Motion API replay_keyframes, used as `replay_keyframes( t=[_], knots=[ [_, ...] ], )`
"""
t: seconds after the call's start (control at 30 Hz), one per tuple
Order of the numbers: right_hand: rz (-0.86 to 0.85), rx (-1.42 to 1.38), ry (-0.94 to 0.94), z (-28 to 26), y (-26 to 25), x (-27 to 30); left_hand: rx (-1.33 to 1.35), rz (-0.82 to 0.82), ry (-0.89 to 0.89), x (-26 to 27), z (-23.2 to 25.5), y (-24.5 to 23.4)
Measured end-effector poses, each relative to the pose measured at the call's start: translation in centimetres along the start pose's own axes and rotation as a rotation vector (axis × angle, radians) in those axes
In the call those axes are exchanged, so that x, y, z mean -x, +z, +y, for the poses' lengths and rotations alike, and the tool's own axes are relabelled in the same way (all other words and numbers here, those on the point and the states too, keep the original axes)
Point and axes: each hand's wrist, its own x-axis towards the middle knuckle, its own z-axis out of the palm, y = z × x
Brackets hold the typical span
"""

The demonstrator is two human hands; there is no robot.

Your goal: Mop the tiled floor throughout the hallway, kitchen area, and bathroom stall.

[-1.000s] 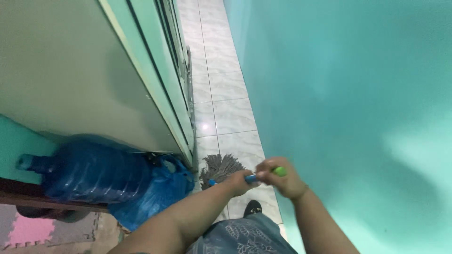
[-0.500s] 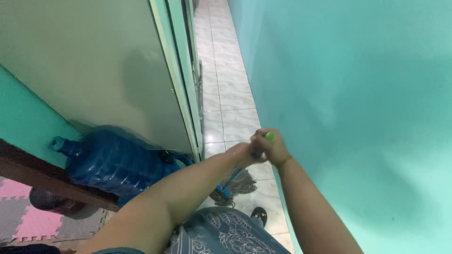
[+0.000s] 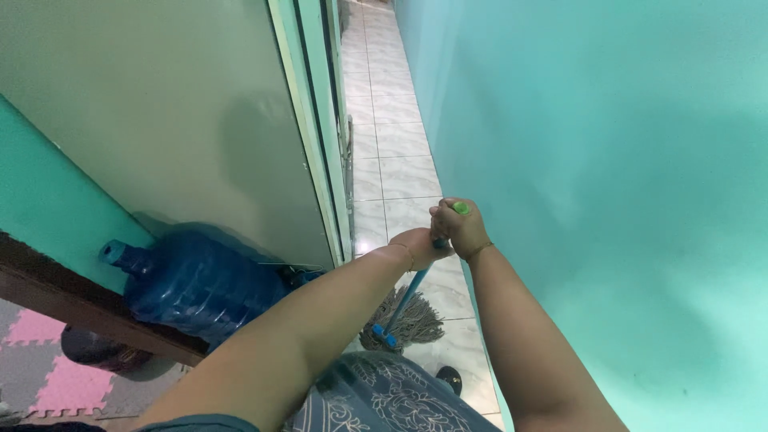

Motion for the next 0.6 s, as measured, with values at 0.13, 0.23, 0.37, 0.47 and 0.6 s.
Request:
replay_keyframes(
  t=[0.13, 0.23, 0.37, 0.47, 0.6],
  knots=[
    [0.012, 0.038, -0.017, 0.4, -0.2, -0.5, -0.029, -0.016, -0.043, -0.4, -0.1, -0.1],
    [-0.01, 0.022, -0.032, 0.4, -0.2, -0.9, -0.045, -0.018, -0.049, -1.2, -0.7, 0.0],
    [0.007, 0.041, -0.032, 0.2, 0.1, -0.9, -0.071, -0.005, -0.076, -0.8, -0.6, -0.3],
    [-0.009, 0.048, -0.051, 0.0, 0.5, -1.0, -0.075, 0.009, -0.072, -1.8, -1.5, 0.0],
    [0.013, -0.018, -0.017, 0.9, 0.2, -1.5, -0.068, 0.014, -0.043, -1.6, -1.6, 0.0]
  ],
)
